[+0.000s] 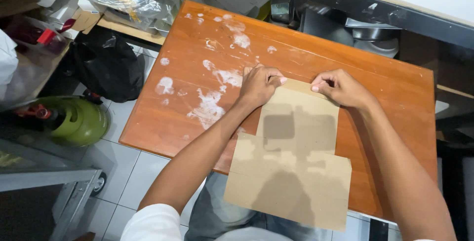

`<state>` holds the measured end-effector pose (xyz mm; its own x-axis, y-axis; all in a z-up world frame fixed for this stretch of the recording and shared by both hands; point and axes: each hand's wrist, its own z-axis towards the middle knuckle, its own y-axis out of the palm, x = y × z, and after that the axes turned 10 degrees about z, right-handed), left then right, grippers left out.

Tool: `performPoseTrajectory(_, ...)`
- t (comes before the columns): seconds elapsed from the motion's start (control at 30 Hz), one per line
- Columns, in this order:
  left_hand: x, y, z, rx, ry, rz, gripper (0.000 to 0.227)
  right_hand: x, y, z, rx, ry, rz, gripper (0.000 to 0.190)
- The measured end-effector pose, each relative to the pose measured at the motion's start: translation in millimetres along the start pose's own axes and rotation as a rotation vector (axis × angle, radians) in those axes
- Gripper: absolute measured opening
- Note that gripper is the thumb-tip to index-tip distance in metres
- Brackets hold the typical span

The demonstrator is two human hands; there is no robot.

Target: The person folds flat cardboard pieces into small rectangular boxes by hand. They fold the sides and flaps of the cardboard, tucking them together to form the box shape, and then place the finished boxes on a nearby shelf.

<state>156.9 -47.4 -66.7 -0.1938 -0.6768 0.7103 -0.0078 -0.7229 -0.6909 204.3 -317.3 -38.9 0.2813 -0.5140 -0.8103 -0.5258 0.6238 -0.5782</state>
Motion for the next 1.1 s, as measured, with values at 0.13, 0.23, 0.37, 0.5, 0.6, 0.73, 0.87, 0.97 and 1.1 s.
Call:
performPoseTrajectory(0.13,-1.5,4.6,0.4,-0.008,-0.01,0.043,0.012,19.3,-12.8,-17.4,0.019,-0.007,0.005,0.009)
performPoseTrajectory(0.23,1.2,2.0,-0.7,0.001,-0.01,0.035,0.011,32.1,-18.2,-19.1,0.029,-0.038,0.018,0.009)
performPoseTrajectory(0.37,4.7,-0.8,-1.8,0.012,-0.032,0.013,0.01,28.9,-26.3,-26.3,0.044,-0.051,0.052,0.008)
performPoseTrajectory(0.5,4.0,-1.6,-0.5,0.012,-0.023,0.026,0.009,26.3,-28.9,-22.0,0.039,-0.046,0.006,0.008)
performPoseTrajectory(0.6,-2.5,6.6,-0.8,0.026,-0.045,0.008,0.01,-6.2,-28.3,-19.0,0.041,-0.033,-0.071,0.006)
performPoseTrajectory(0.73,-3.7,13.9,3.1,0.08,-0.038,0.057,0.006,-72.1,-14.2,-13.0,-0.059,0.064,-0.507,0.052)
performPoseTrajectory(0.87,42.5,-20.9,-34.5,0.08,0.06,0.113,0.075,-49.1,-9.6,-3.0,-0.007,0.019,-0.686,0.032)
performPoseTrajectory(0.97,40.7,-9.1,-80.3,0.185,0.53,0.392,0.045,-8.1,-30.9,5.9,0.096,-0.093,-0.601,0.021)
performPoseTrajectory(1.1,48.8,-9.3,-115.5,-0.364,0.41,0.491,0.056,-28.8,-37.8,-15.8,0.174,-0.146,-0.429,0.012)
